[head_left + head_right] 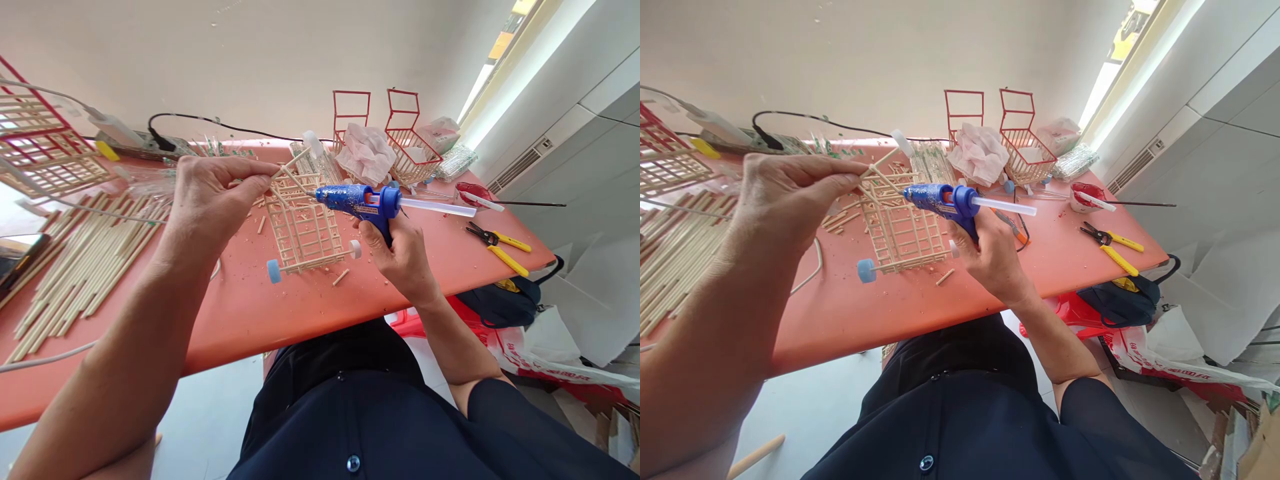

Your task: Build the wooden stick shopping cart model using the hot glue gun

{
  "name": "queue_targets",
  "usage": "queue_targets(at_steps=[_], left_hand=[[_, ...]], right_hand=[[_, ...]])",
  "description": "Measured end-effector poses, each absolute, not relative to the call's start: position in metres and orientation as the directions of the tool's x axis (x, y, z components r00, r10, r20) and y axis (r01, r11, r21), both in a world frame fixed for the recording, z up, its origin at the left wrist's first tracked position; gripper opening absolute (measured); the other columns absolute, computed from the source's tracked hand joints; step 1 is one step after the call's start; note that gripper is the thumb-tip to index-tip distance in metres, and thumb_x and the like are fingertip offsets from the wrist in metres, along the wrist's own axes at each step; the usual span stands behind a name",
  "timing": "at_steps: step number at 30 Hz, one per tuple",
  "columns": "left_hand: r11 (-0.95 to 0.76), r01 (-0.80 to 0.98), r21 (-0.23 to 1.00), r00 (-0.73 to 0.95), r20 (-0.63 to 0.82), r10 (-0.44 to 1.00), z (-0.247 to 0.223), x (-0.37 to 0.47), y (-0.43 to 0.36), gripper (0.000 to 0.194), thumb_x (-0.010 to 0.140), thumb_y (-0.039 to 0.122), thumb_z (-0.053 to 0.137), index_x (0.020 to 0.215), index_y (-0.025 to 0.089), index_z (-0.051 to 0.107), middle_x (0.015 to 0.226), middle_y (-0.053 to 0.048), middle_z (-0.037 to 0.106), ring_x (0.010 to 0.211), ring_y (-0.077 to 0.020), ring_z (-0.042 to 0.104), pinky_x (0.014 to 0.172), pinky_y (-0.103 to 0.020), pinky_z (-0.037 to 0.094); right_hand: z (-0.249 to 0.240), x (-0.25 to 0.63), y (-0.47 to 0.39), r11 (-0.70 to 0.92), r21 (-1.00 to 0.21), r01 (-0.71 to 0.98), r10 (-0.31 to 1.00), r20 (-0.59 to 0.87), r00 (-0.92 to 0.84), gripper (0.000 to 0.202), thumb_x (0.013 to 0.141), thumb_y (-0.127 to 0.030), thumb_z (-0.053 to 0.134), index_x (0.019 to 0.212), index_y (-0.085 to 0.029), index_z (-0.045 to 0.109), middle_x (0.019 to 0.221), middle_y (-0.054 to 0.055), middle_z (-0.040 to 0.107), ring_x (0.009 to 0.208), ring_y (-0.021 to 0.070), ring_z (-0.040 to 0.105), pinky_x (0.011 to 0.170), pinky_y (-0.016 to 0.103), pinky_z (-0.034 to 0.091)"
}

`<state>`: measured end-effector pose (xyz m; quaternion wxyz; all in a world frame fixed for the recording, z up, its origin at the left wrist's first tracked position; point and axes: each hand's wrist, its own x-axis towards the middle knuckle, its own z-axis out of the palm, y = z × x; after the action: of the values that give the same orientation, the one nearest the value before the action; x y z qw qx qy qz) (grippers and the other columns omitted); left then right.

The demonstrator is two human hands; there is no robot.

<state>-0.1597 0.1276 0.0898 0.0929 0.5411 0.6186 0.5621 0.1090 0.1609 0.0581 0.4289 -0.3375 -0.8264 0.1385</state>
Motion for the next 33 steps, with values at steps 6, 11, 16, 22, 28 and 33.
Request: queue_targets(at_steps=[6, 11, 16, 22, 28, 33], left_hand=[[-0.221, 0.557, 0.801, -0.406, 0.495, 0.768, 0.0883, -0.1612, 0.1292, 0.026, 0.080, 0.030, 0.074, 0.096, 0.026, 0.094, 0.082, -0.001, 0.086, 0.081, -0.0219, 0.081, 0.082, -0.033, 0.067], [-0.223, 0.555, 0.801, -0.404, 0.494, 0.770, 0.0885, -0.1618, 0.1286, 0.027, 0.079, 0.030, 0.074, 0.097, 0.026, 0.094, 0.081, -0.002, 0.086, 0.082, -0.0224, 0.082, 0.084, -0.035, 0.067], [-0.213, 0.541, 0.814, -0.406, 0.475, 0.781, 0.0903, -0.1597, 0.1267, 0.028, 0.080, 0.029, 0.074, 0.100, 0.023, 0.094, 0.083, -0.004, 0.087, 0.082, -0.0224, 0.082, 0.081, -0.033, 0.065], [-0.214, 0.535, 0.817, -0.395, 0.466, 0.792, 0.0910, -0.1591, 0.1250, 0.031, 0.081, 0.030, 0.073, 0.103, 0.023, 0.093, 0.086, -0.004, 0.087, 0.086, -0.0232, 0.082, 0.087, -0.036, 0.064], [-0.210, 0.523, 0.826, -0.407, 0.458, 0.790, 0.0905, -0.1592, 0.1261, 0.030, 0.079, 0.031, 0.074, 0.100, 0.023, 0.094, 0.085, -0.003, 0.087, 0.085, -0.0235, 0.082, 0.085, -0.036, 0.063], [-0.236, 0.527, 0.817, -0.407, 0.486, 0.773, 0.0865, -0.1620, 0.1306, 0.027, 0.078, 0.029, 0.074, 0.096, 0.027, 0.094, 0.080, 0.001, 0.086, 0.081, -0.0209, 0.081, 0.079, -0.032, 0.064]], right_hand=[[0.0592, 0.1089, 0.1603, 0.703, -0.581, 0.410, 0.711, 0.581, -0.395, 0.056, 0.110, -0.073, 0.050, 0.108, -0.020, 0.070, 0.094, 0.010, 0.080, 0.084, 0.0248, 0.075, 0.079, 0.037, 0.056], [0.0582, 0.1082, 0.1627, 0.705, -0.562, 0.432, 0.709, 0.583, -0.398, 0.057, 0.110, -0.077, 0.046, 0.105, -0.023, 0.065, 0.091, 0.009, 0.077, 0.082, 0.0248, 0.072, 0.076, 0.037, 0.056], [0.0567, 0.1076, 0.1658, 0.737, -0.521, 0.431, 0.674, 0.621, -0.402, 0.057, 0.110, -0.077, 0.046, 0.104, -0.023, 0.063, 0.093, 0.009, 0.076, 0.083, 0.0245, 0.071, 0.077, 0.036, 0.056], [0.0574, 0.1074, 0.1651, 0.744, -0.527, 0.411, 0.666, 0.635, -0.391, 0.052, 0.110, -0.073, 0.050, 0.101, -0.024, 0.061, 0.083, 0.004, 0.070, 0.076, 0.0222, 0.066, 0.076, 0.035, 0.054], [0.0565, 0.1077, 0.1642, 0.750, -0.522, 0.406, 0.658, 0.647, -0.384, 0.047, 0.111, -0.069, 0.054, 0.099, -0.024, 0.060, 0.078, 0.002, 0.066, 0.072, 0.0211, 0.064, 0.073, 0.034, 0.052], [0.0556, 0.1089, 0.1642, 0.756, -0.507, 0.415, 0.651, 0.653, -0.388, 0.041, 0.113, -0.061, 0.054, 0.102, -0.023, 0.062, 0.082, 0.003, 0.069, 0.076, 0.0218, 0.067, 0.074, 0.033, 0.052]])
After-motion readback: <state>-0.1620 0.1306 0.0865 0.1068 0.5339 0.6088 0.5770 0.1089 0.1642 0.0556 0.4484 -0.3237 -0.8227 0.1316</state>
